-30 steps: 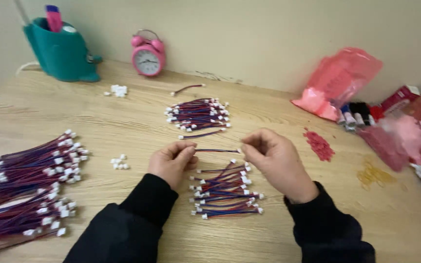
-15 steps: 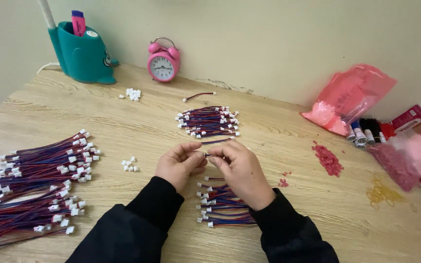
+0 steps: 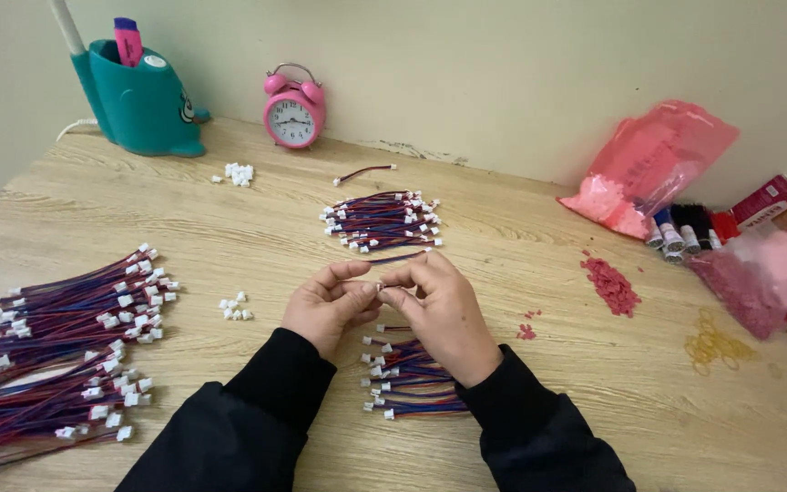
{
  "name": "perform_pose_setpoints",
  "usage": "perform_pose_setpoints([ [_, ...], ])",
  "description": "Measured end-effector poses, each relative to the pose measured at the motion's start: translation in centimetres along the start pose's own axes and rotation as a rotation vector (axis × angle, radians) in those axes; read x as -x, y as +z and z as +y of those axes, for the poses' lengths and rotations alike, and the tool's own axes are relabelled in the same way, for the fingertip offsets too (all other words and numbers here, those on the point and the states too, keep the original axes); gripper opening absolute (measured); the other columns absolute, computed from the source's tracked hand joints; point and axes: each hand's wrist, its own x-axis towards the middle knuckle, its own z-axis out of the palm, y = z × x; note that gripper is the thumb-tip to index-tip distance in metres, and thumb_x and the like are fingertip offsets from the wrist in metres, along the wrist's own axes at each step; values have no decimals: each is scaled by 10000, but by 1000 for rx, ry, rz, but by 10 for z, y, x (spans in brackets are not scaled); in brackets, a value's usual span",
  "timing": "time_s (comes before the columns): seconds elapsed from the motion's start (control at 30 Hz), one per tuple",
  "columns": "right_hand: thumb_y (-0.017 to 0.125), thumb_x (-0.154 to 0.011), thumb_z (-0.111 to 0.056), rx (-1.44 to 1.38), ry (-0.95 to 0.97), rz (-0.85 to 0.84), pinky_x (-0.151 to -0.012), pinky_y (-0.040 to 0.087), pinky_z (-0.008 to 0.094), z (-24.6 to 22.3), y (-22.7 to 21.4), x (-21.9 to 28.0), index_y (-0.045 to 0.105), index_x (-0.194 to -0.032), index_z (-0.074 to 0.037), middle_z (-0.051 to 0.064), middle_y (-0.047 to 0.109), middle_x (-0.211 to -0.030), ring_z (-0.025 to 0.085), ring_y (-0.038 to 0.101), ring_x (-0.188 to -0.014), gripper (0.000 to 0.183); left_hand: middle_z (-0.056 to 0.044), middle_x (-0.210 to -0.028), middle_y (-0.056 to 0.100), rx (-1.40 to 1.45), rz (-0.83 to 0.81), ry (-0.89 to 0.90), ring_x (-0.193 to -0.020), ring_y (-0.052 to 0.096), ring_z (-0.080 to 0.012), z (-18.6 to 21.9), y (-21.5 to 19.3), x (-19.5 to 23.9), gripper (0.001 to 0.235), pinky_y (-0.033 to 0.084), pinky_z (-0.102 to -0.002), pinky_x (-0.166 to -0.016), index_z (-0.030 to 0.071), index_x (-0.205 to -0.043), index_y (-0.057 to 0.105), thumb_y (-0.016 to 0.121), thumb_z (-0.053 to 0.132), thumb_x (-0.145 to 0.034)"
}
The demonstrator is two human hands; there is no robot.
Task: Assembling small wire harnesses by attaching plastic connectors to the ends of multi-colored wires.
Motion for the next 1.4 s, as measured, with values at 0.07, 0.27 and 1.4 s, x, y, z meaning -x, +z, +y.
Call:
perform_pose_setpoints([
  [0.07, 785, -788, -179, 63, -104, 23, -624, 498, 326, -6, -4, 0, 765, -898, -141, 58, 586, -775, 217, 574, -690, 118, -159, -841, 716, 12, 1, 1, -754, 728, -258, 5, 3, 4, 352, 640, -387, -710, 35, -1148, 636, 749, 31, -815],
  [0.27, 756, -820, -197, 105, -208, 9, -753, 502, 351, -10, -4, 1, 757, -849, -179, 32, 630, -824, 249, 629, -819, 34, -141, -830, 713, -4, -11, 15, -755, 726, -247, 5, 2, 2, 355, 636, -384, -707, 38, -1151, 635, 748, 26, -814],
  [1.4, 689, -828, -395, 645, -91, -324, -782, 526, 467, 94, 21, -64, 692, -829, -178, 67, 600, -842, 337, 641, -891, 217, -100, -941, 560, -83, 174, 106, -820, 654, -200, -15, -9, -16, 642, 655, -317, -713, 69, -1345, 450, 690, -92, -771],
])
